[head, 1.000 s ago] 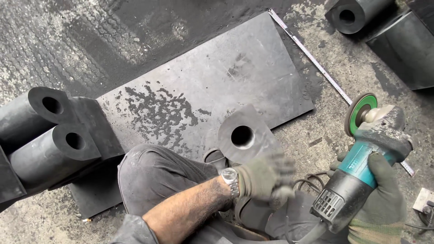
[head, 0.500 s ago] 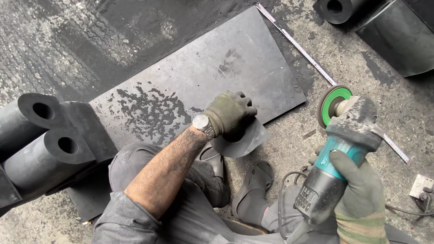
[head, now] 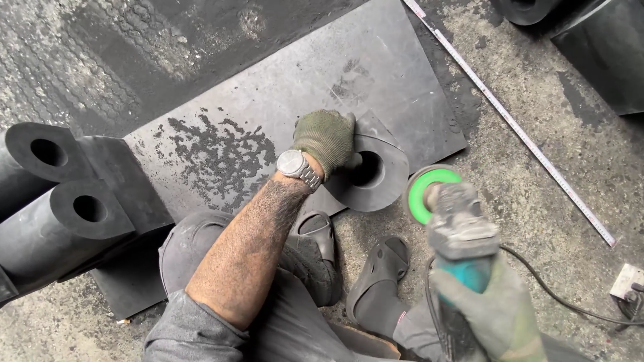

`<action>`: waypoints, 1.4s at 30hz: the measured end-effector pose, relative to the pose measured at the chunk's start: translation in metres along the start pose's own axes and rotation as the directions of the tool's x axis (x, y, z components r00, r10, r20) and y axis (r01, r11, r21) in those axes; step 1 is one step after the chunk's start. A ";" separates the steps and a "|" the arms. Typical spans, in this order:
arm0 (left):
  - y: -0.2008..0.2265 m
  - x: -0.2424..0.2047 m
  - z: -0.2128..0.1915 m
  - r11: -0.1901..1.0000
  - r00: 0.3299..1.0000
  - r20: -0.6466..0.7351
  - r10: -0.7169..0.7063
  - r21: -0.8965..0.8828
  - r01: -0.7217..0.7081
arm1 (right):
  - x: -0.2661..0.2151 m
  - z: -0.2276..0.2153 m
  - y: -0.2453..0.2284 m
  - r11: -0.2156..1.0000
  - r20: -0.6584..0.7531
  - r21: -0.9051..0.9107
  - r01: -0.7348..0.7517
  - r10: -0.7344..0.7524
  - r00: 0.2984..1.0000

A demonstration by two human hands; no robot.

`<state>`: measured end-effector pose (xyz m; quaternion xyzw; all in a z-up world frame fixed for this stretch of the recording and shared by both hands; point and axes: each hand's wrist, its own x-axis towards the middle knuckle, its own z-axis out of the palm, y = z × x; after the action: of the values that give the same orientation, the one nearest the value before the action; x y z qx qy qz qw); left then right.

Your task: Grinding and smoothing the edges of heavy rubber buffer parts using an angle grinder.

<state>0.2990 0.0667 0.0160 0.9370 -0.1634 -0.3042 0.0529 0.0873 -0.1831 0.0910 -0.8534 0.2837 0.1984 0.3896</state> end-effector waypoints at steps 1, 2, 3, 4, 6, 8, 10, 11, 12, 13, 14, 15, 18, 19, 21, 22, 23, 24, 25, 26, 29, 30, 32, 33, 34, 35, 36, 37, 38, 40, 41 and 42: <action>0.001 -0.001 -0.003 1.000 1.000 0.021 -0.010 -0.024 0.011 | -0.002 0.005 -0.001 0.999 0.065 -0.029 -0.034 0.036 0.997; 0.001 -0.001 -0.007 0.999 0.999 0.043 -0.023 -0.045 0.024 | -0.003 0.010 -0.002 0.996 0.131 -0.057 -0.066 0.073 0.989; 0.001 0.005 -0.001 0.999 0.998 0.050 -0.024 -0.046 0.026 | -0.005 0.016 -0.002 0.996 0.136 -0.058 -0.070 0.078 0.988; -0.001 0.011 0.006 0.999 1.000 0.011 -0.005 -0.038 0.006 | -0.006 0.022 -0.003 0.992 0.199 -0.085 -0.096 0.111 0.974; -0.003 0.013 0.007 1.000 1.000 -0.026 0.011 -0.029 -0.012 | -0.009 0.034 -0.007 0.986 0.264 -0.115 -0.120 0.147 0.953; 0.001 0.007 -0.003 0.998 0.996 -0.078 0.043 -0.031 -0.046 | -0.013 0.043 -0.015 0.970 0.315 -0.209 -0.122 0.185 0.931; -0.001 0.009 0.001 0.998 0.996 -0.073 0.053 -0.037 -0.056 | -0.012 0.047 -0.010 0.955 0.348 -0.266 -0.129 0.220 0.911; -0.003 0.011 0.002 0.997 0.995 -0.074 0.061 -0.040 -0.064 | -0.011 0.050 -0.008 0.939 0.377 -0.318 -0.129 0.250 0.892; -0.004 0.008 0.001 0.997 0.995 -0.073 0.065 -0.040 -0.068 | -0.009 0.048 -0.009 0.939 0.374 -0.317 -0.133 0.253 0.892; -0.006 0.006 -0.001 0.995 0.994 -0.070 0.087 -0.049 -0.091 | -0.008 0.046 -0.011 0.929 0.382 -0.335 -0.156 0.286 0.879; -0.007 0.003 -0.002 0.992 0.992 -0.070 0.107 -0.059 -0.112 | -0.006 0.044 -0.012 0.918 0.388 -0.355 -0.178 0.317 0.865; -0.007 0.004 0.000 0.992 0.991 -0.070 0.111 -0.061 -0.115 | -0.004 0.040 -0.013 0.917 0.385 -0.356 -0.180 0.319 0.866; -0.007 0.004 0.002 0.989 0.987 -0.111 0.118 -0.079 -0.127 | 0.001 0.033 -0.022 0.906 0.292 -0.357 -0.229 0.341 0.894; -0.006 0.003 0.000 0.991 0.992 -0.082 0.095 -0.086 -0.102 | 0.001 0.033 -0.028 0.903 0.252 -0.361 -0.234 0.336 0.908; -0.004 0.001 -0.003 0.992 0.996 -0.050 0.076 -0.093 -0.080 | -0.002 0.036 -0.030 0.899 0.210 -0.365 -0.244 0.335 0.919; -0.004 0.000 -0.005 0.992 0.996 -0.042 0.081 -0.097 -0.084 | -0.003 0.040 -0.027 0.909 0.257 -0.350 -0.228 0.327 0.909; -0.004 -0.001 -0.008 0.991 0.996 -0.034 0.086 -0.101 -0.089 | -0.005 0.044 -0.024 0.918 0.304 -0.334 -0.212 0.318 0.898; -0.005 0.000 -0.007 0.990 0.996 -0.031 0.089 -0.103 -0.092 | -0.007 0.048 -0.021 0.917 0.302 -0.335 -0.216 0.322 0.897; -0.005 0.000 -0.006 0.991 0.996 -0.031 0.080 -0.108 -0.083 | -0.010 0.051 -0.019 0.932 0.352 -0.315 -0.181 0.292 0.889; -0.006 0.000 -0.004 0.991 0.997 -0.031 0.070 -0.113 -0.073 | -0.012 0.054 -0.016 0.946 0.400 -0.291 -0.144 0.258 0.880; -0.007 -0.002 -0.008 0.991 0.997 0.023 0.078 -0.114 -0.075 | -0.009 0.047 -0.022 0.956 0.347 -0.247 -0.158 0.239 0.907; -0.006 0.000 -0.005 0.991 0.997 0.021 0.076 -0.116 -0.073 | -0.005 0.041 -0.027 0.956 0.347 -0.249 -0.156 0.238 0.907; -0.007 0.002 0.003 0.987 0.995 -0.061 0.081 -0.132 -0.088 | 0.002 0.031 -0.037 0.946 0.222 -0.244 -0.215 0.270 0.937; -0.006 0.000 0.002 0.987 0.995 -0.061 0.077 -0.134 -0.085 | 0.001 0.032 -0.036 0.945 0.224 -0.247 -0.213 0.270 0.937; -0.005 -0.002 0.000 0.988 0.996 -0.055 0.075 -0.130 -0.081 | 0.001 0.033 -0.034 0.949 0.209 -0.245 -0.201 0.254 0.945; -0.003 -0.004 -0.002 0.989 0.996 -0.050 0.072 -0.127 -0.077 | 0.002 0.033 -0.033 0.952 0.193 -0.243 -0.188 0.237 0.952; -0.003 -0.004 -0.004 0.989 0.996 -0.051 0.071 -0.126 -0.077 | 0.000 0.037 -0.027 0.952 0.193 -0.243 -0.186 0.236 0.953; -0.002 -0.004 -0.006 0.989 0.998 -0.010 0.069 -0.128 -0.070 | -0.001 0.041 -0.021 0.956 0.258 -0.251 -0.150 0.216 0.942; -0.002 -0.004 -0.008 0.989 0.997 0.033 0.069 -0.130 -0.064 | -0.002 0.045 -0.014 0.960 0.322 -0.257 -0.115 0.197 0.926; -0.006 -0.001 0.001 0.988 0.996 -0.034 0.084 -0.126 -0.088 | -0.004 0.048 -0.001 0.961 0.374 -0.251 -0.120 0.210 0.903; -0.007 0.000 0.006 0.986 0.990 -0.101 0.100 -0.121 -0.112 | -0.006 0.050 0.005 0.961 0.425 -0.245 -0.124 0.222 0.877; -0.006 0.002 0.006 0.986 0.989 -0.102 0.103 -0.121 -0.115 | -0.003 0.044 0.000 0.961 0.423 -0.245 -0.126 0.223 0.878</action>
<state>0.2984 0.0720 0.0085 0.9348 -0.1920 -0.2656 0.1366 0.0797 -0.1480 0.0651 -0.7920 0.2404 0.4522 0.3324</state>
